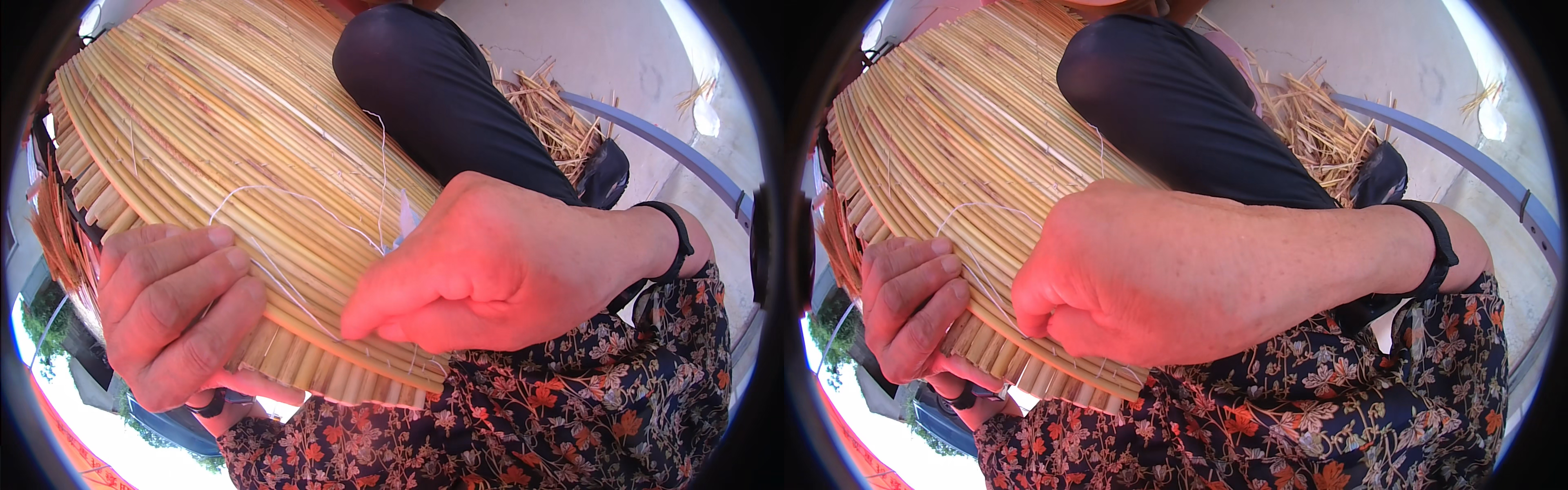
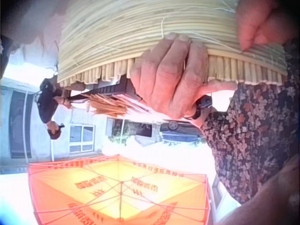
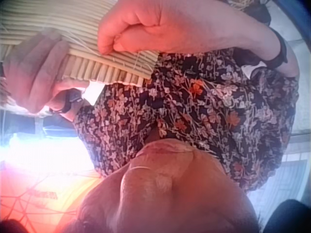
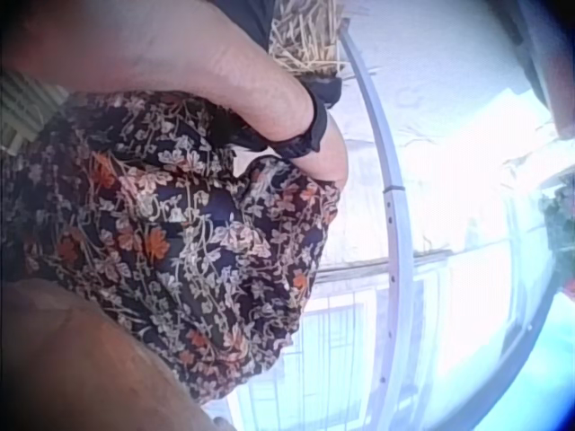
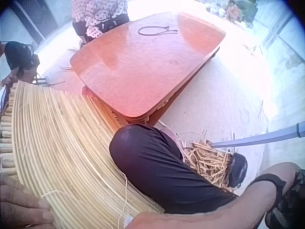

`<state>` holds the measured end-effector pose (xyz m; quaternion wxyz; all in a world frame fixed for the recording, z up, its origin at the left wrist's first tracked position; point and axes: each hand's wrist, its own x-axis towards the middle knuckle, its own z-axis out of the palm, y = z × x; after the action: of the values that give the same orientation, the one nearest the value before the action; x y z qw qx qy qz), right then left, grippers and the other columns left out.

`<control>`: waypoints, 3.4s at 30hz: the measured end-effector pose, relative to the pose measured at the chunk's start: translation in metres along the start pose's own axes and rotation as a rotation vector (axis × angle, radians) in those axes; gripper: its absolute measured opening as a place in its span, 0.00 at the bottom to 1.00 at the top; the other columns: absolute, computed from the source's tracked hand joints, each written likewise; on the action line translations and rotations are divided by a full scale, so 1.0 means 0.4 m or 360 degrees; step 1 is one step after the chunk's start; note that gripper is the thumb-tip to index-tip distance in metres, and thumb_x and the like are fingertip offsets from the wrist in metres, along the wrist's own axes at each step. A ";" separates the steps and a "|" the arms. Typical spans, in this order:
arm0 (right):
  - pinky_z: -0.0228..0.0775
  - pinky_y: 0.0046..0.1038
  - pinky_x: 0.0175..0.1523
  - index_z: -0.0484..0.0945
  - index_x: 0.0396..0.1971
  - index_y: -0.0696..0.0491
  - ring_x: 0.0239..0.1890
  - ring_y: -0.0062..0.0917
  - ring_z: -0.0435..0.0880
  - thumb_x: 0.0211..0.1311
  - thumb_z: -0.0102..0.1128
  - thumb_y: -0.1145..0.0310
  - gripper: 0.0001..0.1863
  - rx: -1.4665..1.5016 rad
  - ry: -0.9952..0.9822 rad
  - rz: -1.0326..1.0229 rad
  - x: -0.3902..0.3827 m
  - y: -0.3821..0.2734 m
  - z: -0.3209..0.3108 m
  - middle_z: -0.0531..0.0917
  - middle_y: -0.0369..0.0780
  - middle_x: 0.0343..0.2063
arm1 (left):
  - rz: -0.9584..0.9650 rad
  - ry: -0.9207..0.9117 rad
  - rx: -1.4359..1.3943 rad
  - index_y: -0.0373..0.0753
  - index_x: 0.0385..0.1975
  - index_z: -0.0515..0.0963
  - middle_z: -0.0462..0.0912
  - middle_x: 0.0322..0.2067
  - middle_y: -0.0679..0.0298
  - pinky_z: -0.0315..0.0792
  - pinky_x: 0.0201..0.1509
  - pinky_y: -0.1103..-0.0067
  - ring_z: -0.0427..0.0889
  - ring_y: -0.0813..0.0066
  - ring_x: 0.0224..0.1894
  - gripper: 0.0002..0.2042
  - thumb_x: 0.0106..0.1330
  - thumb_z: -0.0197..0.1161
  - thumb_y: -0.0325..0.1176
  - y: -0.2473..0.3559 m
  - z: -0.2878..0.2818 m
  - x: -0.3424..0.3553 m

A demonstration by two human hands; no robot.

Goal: The person weaves a thin white string through a bundle of orange bamboo sticks held in their hands. They repeatedly pass the string through the sticks and pull it tight to secure the bundle.

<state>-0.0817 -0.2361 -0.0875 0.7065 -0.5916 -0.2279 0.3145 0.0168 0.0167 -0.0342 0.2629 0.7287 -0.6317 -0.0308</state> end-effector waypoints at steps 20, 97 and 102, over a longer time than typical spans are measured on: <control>0.72 0.19 0.36 0.88 0.39 0.56 0.30 0.13 0.81 0.62 0.64 0.80 0.08 -0.0409 0.0443 0.0230 -0.141 -0.052 -0.013 0.88 0.35 0.29 | 0.0576 -0.0023 -0.0145 0.39 0.25 0.78 0.73 0.23 0.67 0.60 0.25 0.71 0.74 0.66 0.23 0.27 0.43 0.74 0.60 -0.035 0.072 0.167; 0.60 0.18 0.24 0.83 0.34 0.59 0.20 0.10 0.71 0.65 0.62 0.80 0.03 -0.0361 0.0513 0.0452 -0.201 -0.042 0.001 0.81 0.31 0.21 | 0.0391 0.0360 -0.0001 0.39 0.19 0.76 0.71 0.20 0.67 0.63 0.26 0.69 0.76 0.63 0.24 0.24 0.42 0.75 0.56 -0.027 0.242 0.153; 0.58 0.17 0.24 0.82 0.37 0.60 0.20 0.08 0.69 0.67 0.59 0.80 0.04 -0.0167 0.0711 0.0526 -0.215 -0.025 0.025 0.78 0.30 0.20 | 0.0443 0.0359 -0.0041 0.39 0.19 0.76 0.71 0.20 0.67 0.63 0.26 0.68 0.76 0.62 0.24 0.24 0.42 0.75 0.56 -0.044 0.252 0.170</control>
<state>-0.1469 -0.2917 -0.0714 0.6468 -0.7111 0.0170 0.2751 0.0082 -0.0806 -0.1087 0.3431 0.6297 -0.6924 0.0797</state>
